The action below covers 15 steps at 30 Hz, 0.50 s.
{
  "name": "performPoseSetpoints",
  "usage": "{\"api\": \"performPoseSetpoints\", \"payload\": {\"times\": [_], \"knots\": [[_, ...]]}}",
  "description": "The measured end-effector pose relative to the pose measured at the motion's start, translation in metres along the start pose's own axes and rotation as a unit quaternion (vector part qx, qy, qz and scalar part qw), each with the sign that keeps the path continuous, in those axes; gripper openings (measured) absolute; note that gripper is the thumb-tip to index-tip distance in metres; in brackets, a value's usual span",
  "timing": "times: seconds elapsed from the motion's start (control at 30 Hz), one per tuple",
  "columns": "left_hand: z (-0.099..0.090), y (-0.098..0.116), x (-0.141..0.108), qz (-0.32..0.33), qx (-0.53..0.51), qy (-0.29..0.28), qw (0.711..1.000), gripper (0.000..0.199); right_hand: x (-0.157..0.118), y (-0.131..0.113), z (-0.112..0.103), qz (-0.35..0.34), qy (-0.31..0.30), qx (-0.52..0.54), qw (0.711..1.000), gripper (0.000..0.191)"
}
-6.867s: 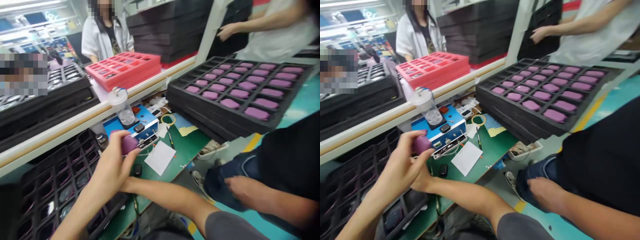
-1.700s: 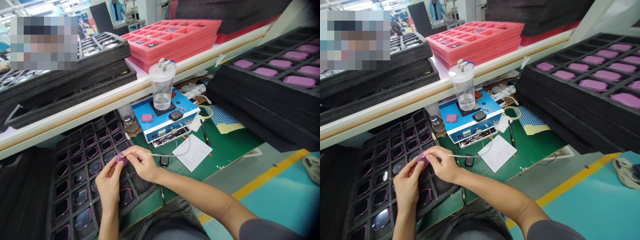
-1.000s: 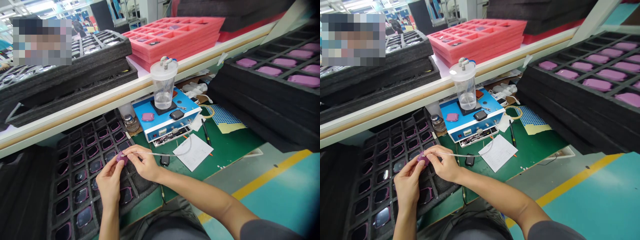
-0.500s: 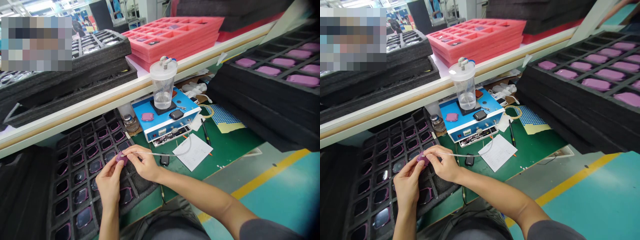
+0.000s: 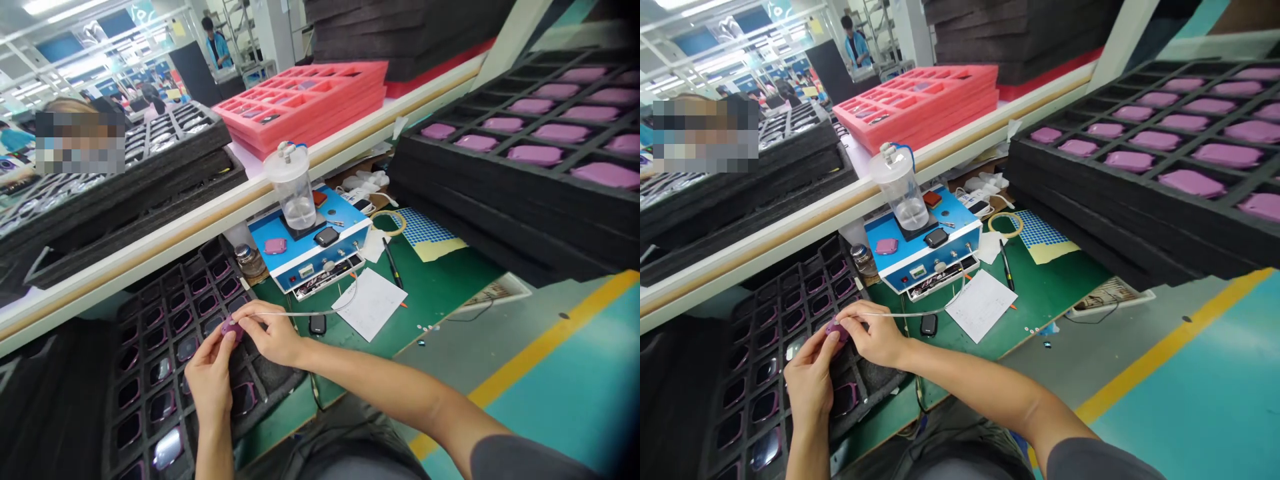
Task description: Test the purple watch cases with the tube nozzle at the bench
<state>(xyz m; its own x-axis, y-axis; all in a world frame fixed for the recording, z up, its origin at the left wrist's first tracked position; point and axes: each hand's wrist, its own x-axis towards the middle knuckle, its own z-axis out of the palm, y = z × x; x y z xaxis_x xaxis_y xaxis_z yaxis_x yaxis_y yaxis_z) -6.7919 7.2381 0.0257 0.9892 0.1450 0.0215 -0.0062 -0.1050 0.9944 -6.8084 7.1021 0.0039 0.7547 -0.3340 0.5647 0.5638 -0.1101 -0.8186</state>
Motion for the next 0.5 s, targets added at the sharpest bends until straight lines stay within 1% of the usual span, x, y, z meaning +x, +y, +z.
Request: {"api": "performPoseSetpoints", "payload": {"times": [0.2, 0.33, 0.5], "knots": [[-0.001, -0.0014, 0.0022, 0.008, 0.007, 0.006, 1.0, 0.047, 0.0034, -0.0015, -0.0013, -0.013, -0.011, -0.015, 1.0, 0.02], [-0.0018, 0.0, 0.0023, 0.005, 0.003, 0.001, 1.0, 0.047, 0.003, -0.0015, -0.0011, -0.005, -0.011, -0.007, 1.0, 0.02], [0.0015, 0.0021, 0.0034, 0.006, 0.02, 0.0, 1.0, 0.049, 0.0031, 0.0002, -0.0003, 0.015, -0.019, 0.002, 1.0, 0.02]]}}
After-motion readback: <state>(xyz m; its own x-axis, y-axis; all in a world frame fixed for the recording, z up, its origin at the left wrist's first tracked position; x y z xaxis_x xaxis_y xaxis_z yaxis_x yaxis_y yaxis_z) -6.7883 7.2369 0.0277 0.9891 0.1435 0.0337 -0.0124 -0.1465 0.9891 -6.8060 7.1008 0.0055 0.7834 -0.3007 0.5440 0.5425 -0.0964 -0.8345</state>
